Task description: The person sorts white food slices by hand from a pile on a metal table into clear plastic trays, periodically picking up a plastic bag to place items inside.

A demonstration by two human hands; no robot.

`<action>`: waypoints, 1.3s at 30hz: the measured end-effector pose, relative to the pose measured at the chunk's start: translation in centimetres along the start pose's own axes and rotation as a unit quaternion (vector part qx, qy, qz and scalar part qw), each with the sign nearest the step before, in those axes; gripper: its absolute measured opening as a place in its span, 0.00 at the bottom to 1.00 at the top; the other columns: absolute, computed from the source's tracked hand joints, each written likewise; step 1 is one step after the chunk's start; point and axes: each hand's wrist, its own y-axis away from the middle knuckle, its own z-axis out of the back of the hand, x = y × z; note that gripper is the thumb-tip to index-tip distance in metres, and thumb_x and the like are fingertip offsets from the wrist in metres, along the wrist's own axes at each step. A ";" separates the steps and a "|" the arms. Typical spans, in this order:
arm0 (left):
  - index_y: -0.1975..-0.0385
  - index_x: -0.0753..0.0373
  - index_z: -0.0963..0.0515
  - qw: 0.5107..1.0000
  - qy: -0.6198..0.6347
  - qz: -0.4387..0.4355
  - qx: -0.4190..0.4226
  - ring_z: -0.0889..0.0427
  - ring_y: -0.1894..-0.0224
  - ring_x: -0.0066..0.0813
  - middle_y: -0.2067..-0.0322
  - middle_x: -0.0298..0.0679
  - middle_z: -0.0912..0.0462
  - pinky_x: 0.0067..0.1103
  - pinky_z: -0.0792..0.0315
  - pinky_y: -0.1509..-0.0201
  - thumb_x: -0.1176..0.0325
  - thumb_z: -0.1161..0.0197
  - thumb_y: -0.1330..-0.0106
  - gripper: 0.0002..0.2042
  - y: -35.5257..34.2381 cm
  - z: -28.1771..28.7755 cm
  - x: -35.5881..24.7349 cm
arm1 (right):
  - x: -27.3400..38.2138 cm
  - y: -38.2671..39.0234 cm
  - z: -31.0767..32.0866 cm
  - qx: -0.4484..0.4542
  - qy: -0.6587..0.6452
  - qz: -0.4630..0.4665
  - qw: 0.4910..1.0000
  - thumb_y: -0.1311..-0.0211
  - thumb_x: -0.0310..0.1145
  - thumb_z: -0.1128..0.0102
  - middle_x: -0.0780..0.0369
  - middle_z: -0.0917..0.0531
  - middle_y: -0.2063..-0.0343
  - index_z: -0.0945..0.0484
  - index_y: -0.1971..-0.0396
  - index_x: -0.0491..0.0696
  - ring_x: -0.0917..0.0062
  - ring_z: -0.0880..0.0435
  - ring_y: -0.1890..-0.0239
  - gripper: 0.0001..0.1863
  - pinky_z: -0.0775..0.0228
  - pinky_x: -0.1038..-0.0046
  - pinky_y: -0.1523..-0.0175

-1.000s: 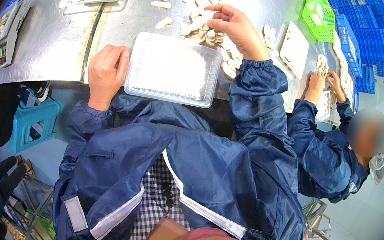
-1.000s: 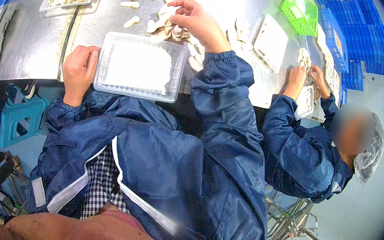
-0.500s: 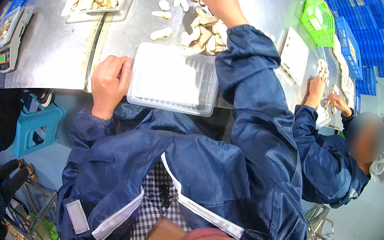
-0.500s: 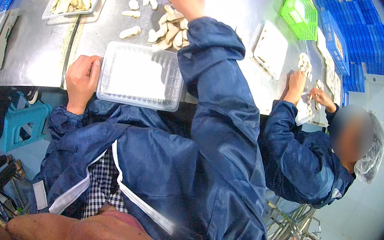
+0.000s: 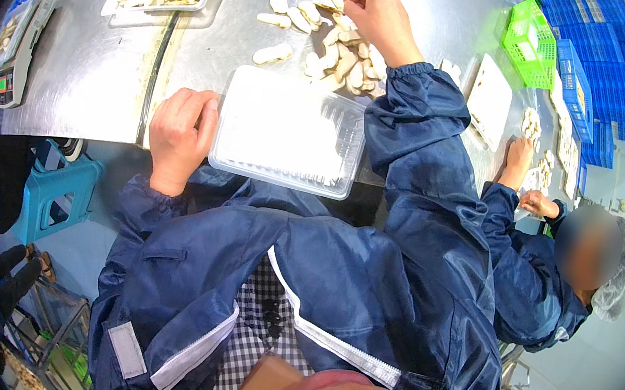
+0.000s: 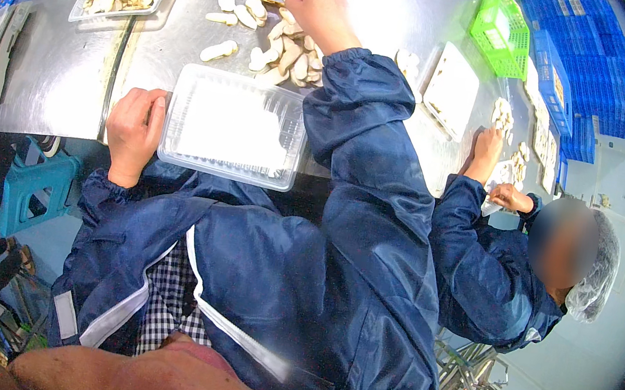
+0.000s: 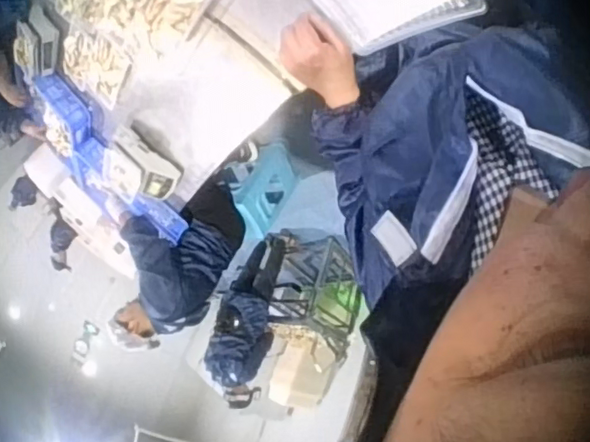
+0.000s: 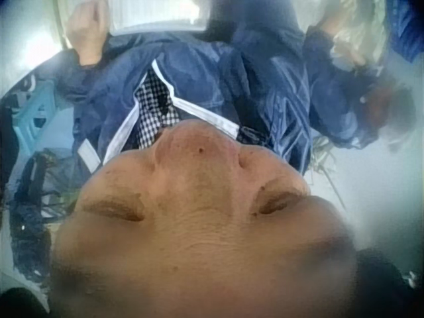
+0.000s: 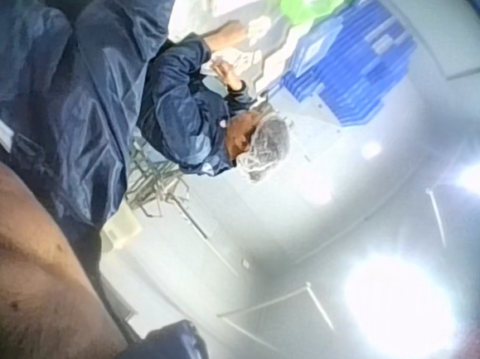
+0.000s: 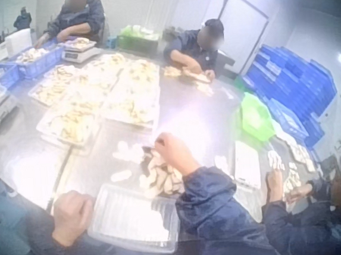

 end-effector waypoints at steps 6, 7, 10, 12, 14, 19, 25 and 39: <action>0.67 0.60 0.19 1.000 0.007 0.004 -0.007 0.22 0.71 0.42 0.73 0.39 0.22 0.32 0.30 0.65 0.74 0.37 0.38 0.02 0.1 -0.7 0.1 | 1.1 -0.4 -2.3 0.039 0.097 0.085 0.991 0.45 0.46 0.31 0.56 0.12 0.67 0.16 0.53 0.45 0.63 0.14 0.66 0.25 0.22 0.67 0.56; 0.67 0.60 0.19 1.000 0.006 0.007 -0.004 0.22 0.71 0.42 0.73 0.39 0.22 0.32 0.30 0.65 0.74 0.37 0.38 0.03 0.1 -0.5 0.1 | 1.4 -0.5 -2.4 0.038 0.095 0.086 0.991 0.45 0.46 0.31 0.56 0.12 0.67 0.16 0.53 0.45 0.63 0.14 0.66 0.25 0.22 0.67 0.56; 0.67 0.61 0.19 1.000 0.008 0.005 -0.005 0.22 0.71 0.42 0.73 0.39 0.22 0.32 0.30 0.65 0.74 0.37 0.38 0.03 -0.1 -0.6 0.0 | 1.1 -0.7 -2.3 0.070 0.043 0.003 0.997 0.45 0.45 0.33 0.56 0.12 0.66 0.13 0.58 0.51 0.60 0.13 0.61 0.18 0.23 0.62 0.51; 0.67 0.61 0.19 1.000 0.007 0.004 -0.006 0.22 0.71 0.42 0.73 0.39 0.22 0.32 0.29 0.65 0.75 0.37 0.38 0.03 0.1 -0.6 0.0 | 0.3 -0.5 -1.8 0.071 -0.044 -0.014 0.996 0.46 0.40 0.35 0.56 0.12 0.68 0.12 0.63 0.50 0.62 0.12 0.62 0.13 0.22 0.64 0.53; 0.67 0.61 0.19 1.000 0.003 0.005 -0.006 0.22 0.71 0.42 0.73 0.39 0.22 0.32 0.29 0.65 0.75 0.37 0.38 0.03 0.1 -0.4 0.0 | -0.2 -0.1 -1.3 0.069 -0.046 -0.033 0.996 0.44 0.37 0.37 0.57 0.12 0.69 0.12 0.61 0.49 0.67 0.13 0.65 0.13 0.22 0.68 0.56; 0.67 0.61 0.19 1.000 0.004 0.004 -0.005 0.22 0.71 0.42 0.74 0.40 0.22 0.32 0.29 0.65 0.75 0.37 0.38 0.03 0.2 -0.3 -0.1 | 1.1 0.5 -0.8 0.010 -0.017 -0.027 0.999 0.43 0.36 0.36 0.58 0.12 0.71 0.13 0.60 0.47 0.72 0.13 0.68 0.14 0.22 0.72 0.60; 0.67 0.62 0.19 1.000 0.016 0.006 -0.014 0.22 0.71 0.42 0.74 0.40 0.22 0.33 0.29 0.65 0.75 0.37 0.38 0.03 0.0 -0.5 -0.2 | 1.8 0.4 -1.8 0.036 0.095 0.001 0.995 0.44 0.39 0.35 0.58 0.12 0.70 0.15 0.56 0.45 0.70 0.12 0.68 0.18 0.22 0.70 0.61; 0.67 0.62 0.19 1.000 0.022 0.007 -0.012 0.21 0.71 0.43 0.74 0.40 0.22 0.32 0.29 0.65 0.75 0.37 0.39 0.03 0.1 -0.3 -0.3 | 3.6 5.5 4.6 0.152 -0.139 -0.083 0.975 0.42 0.27 0.40 0.59 0.14 0.63 0.23 0.42 0.42 0.81 0.18 0.66 0.25 0.25 0.79 0.61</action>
